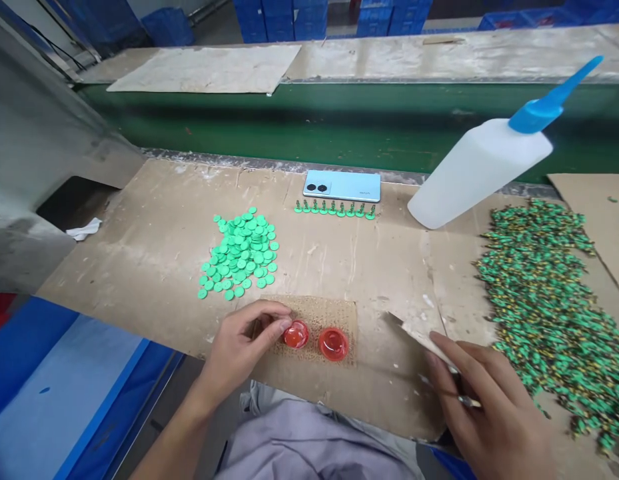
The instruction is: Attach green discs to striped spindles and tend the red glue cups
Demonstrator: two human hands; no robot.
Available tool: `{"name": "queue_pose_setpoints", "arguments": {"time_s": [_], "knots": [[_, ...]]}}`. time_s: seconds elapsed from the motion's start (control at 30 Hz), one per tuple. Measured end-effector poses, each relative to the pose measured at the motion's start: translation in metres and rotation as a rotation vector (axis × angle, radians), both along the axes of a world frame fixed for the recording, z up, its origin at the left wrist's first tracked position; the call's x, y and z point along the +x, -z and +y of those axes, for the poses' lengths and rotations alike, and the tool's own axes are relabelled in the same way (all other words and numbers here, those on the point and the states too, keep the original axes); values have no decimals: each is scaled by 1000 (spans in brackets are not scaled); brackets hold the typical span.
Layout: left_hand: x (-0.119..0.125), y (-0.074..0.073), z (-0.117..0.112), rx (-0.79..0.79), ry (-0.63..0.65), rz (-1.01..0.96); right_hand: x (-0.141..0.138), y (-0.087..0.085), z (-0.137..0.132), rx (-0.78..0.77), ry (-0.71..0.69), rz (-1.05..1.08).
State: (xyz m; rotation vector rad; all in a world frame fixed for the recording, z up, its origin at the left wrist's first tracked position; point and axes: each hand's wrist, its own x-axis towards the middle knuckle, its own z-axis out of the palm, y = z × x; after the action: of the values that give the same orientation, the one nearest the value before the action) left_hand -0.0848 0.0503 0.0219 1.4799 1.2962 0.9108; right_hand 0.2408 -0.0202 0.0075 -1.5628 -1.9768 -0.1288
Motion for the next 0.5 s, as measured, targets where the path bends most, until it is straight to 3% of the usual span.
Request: {"name": "queue_pose_setpoints", "arguments": {"time_s": [0.5], "knots": [[-3, -5, 5, -103, 26, -63, 1, 4, 15, -109, -5, -20]]}}
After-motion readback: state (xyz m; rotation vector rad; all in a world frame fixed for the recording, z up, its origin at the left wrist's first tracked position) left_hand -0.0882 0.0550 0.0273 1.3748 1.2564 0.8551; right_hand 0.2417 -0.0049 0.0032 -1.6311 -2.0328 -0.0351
